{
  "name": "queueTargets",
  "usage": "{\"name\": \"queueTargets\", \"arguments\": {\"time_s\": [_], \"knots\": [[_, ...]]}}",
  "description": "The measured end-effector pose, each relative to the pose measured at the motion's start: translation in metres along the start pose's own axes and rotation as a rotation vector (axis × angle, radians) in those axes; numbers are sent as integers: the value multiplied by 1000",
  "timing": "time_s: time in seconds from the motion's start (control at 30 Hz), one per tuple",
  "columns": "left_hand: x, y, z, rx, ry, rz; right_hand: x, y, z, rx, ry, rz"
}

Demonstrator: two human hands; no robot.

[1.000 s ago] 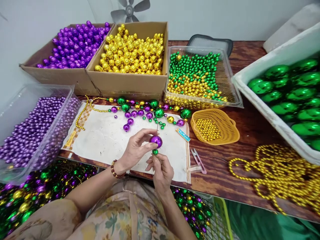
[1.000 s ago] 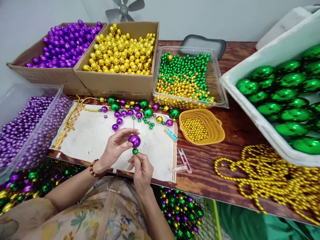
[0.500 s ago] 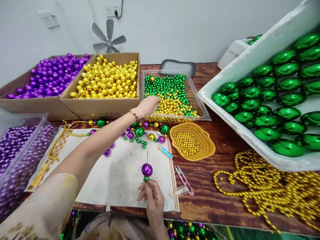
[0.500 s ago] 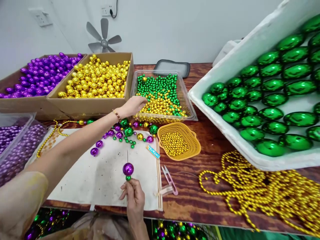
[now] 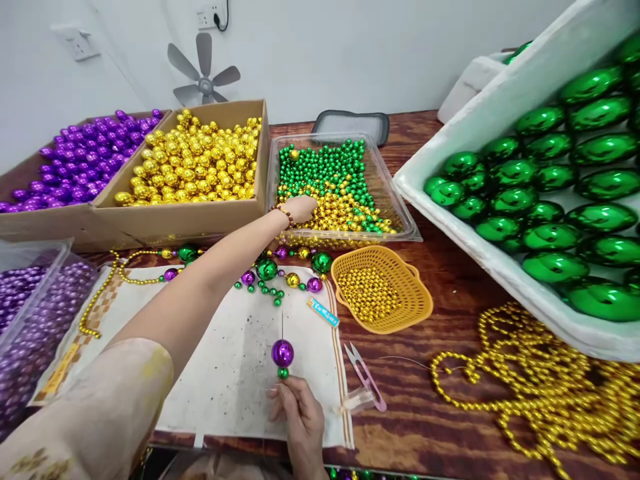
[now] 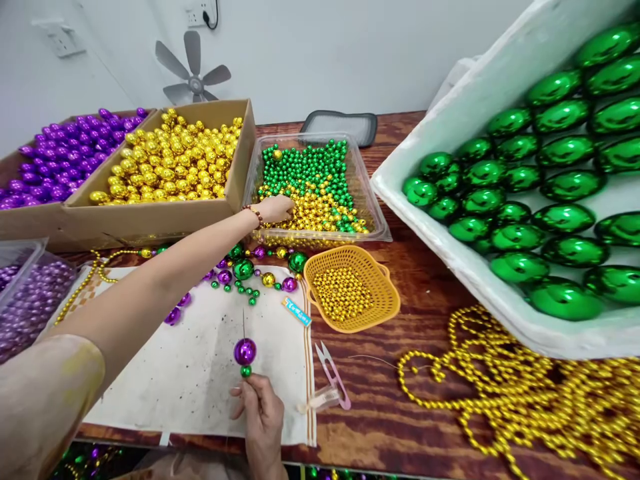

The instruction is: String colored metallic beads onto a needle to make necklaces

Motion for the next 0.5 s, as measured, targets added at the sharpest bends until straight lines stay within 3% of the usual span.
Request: {"name": "queueTargets", "arguments": {"time_s": [0.17,0.3,0.5], "knots": [[0,-3,5,-35,-86,-48,2,5,0,-32,2,39],[6,-9,-2,-61,-50,-113,5,9,0,-70,17,56],[7,-8,-2,-144,-53,-71,5,4,1,-79,-18,19]]}}
Point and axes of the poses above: each hand's wrist, its own x-axis towards the middle knuckle, its own z-axis out of the back of the hand, y = z × x, the point moved 7 cm from there along x, towards the middle knuckle, and after that the axes turned 10 degrees about z, right-handed, at the moved point
